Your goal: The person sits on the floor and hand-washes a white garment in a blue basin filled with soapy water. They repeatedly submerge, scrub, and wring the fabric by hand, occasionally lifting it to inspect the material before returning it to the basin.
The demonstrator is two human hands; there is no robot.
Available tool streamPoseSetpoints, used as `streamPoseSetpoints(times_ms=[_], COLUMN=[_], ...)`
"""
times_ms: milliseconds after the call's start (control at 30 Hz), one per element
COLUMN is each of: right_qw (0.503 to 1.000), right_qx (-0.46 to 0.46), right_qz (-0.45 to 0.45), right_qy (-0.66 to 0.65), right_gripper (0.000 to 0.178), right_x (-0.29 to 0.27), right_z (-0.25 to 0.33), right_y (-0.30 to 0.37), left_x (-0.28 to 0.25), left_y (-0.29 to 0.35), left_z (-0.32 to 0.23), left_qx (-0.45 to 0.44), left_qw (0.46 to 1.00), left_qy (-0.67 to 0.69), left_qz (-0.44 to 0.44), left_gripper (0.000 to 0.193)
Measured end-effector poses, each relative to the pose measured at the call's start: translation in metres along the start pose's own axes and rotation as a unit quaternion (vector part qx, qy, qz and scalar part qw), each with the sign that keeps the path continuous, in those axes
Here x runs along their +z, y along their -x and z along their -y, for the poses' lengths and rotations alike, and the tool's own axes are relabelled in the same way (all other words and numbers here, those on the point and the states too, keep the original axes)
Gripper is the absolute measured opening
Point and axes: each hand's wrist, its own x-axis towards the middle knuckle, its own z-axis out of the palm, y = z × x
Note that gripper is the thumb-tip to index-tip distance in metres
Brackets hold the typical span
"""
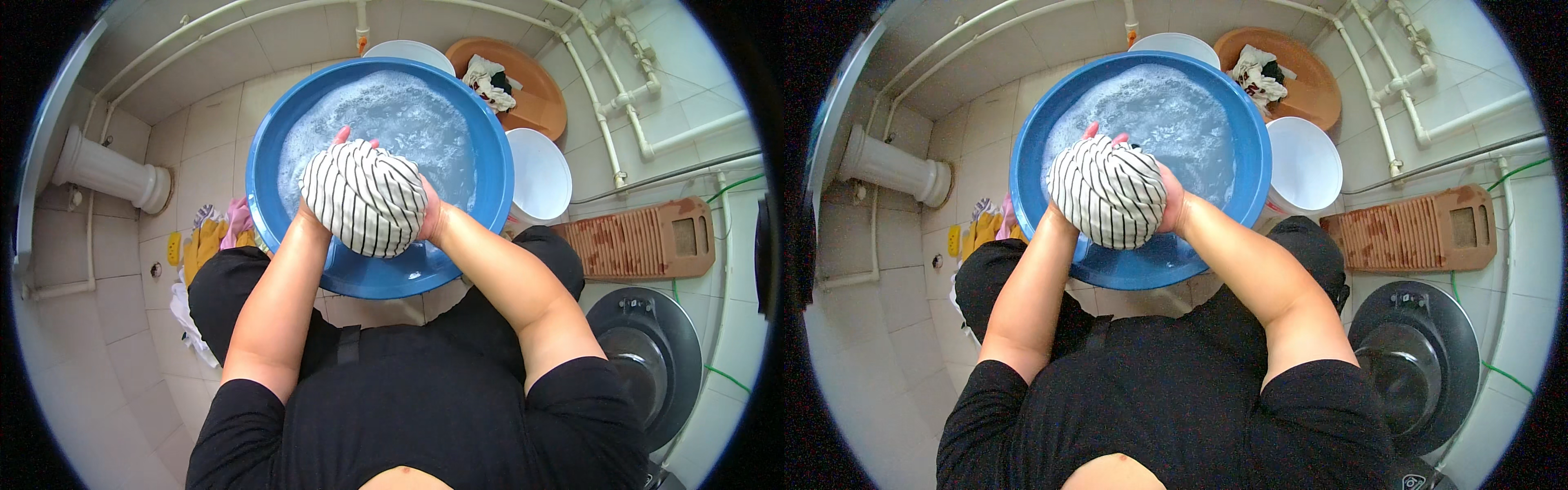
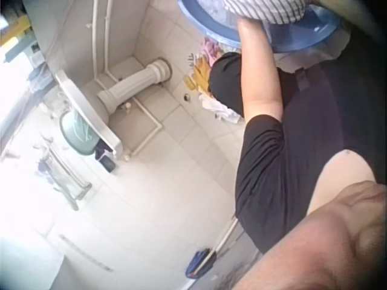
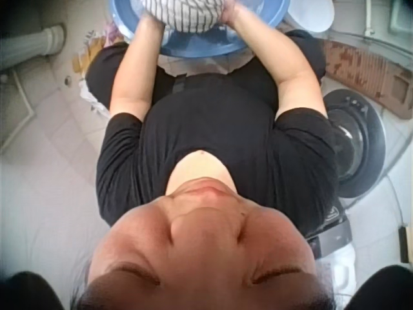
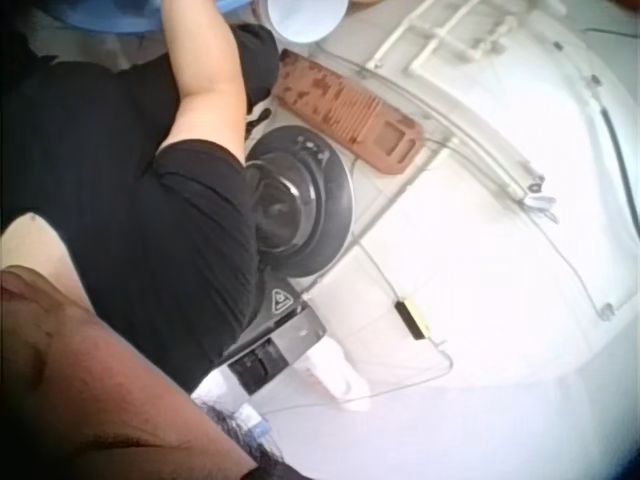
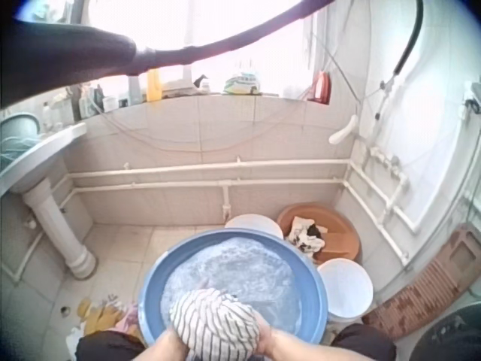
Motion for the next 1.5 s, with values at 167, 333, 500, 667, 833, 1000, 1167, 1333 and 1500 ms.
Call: streamPoseSetpoints(times_ms=[167,333,500,667,833,1000,1167,1333,1500], right_qw=[0.981,0.975,0.923,0.853,0.595,0.42,0.291,0.296,0.327], right_qx=[-0.064,-0.056,-0.248,-0.336,-0.439,-0.464,-0.485,-0.48,-0.469], right_qz=[-0.13,-0.104,-0.123,-0.16,-0.162,-0.169,-0.128,-0.115,-0.23], right_qy=[0.125,0.187,0.266,0.366,0.654,0.761,0.814,0.818,0.788], right_gripper=[0.058,0.08,0.05,0.02,0.014,0.021,0.017,0.016,0.021], right_x=[-0.007,0.004,0.009,0.022,0.014,0.015,0.021,0.02,0.003], right_z=[0.015,0.019,0.022,0.013,0.013,0.004,-0.006,-0.012,-0.006], right_y=[0.004,0.021,0.012,0.018,0.011,0.01,0.012,0.015,0.009], left_x=[-0.014,-0.013,-0.029,-0.049,-0.021,-0.021,-0.036,-0.054,-0.031], left_y=[0.003,0.006,0.002,0.006,0.006,0.006,0.012,0.013,0.009], left_z=[-0.013,-0.013,-0.011,-0.006,0.007,0.005,-0.005,-0.008,0.009], left_qx=[0.173,0.238,0.278,0.185,0.08,-0.026,-0.032,0.01,0.045], left_qw=[0.875,0.812,0.692,0.551,0.886,0.568,0.486,0.843,0.86], left_qy=[-0.449,-0.528,-0.661,-0.804,-0.421,-0.811,-0.866,-0.468,-0.399], left_qz=[-0.056,-0.067,-0.084,-0.123,-0.175,-0.141,-0.118,-0.265,-0.316], left_gripper=[0.036,0.031,0.025,0.032,0.03,0.027,0.028,0.03,0.031])
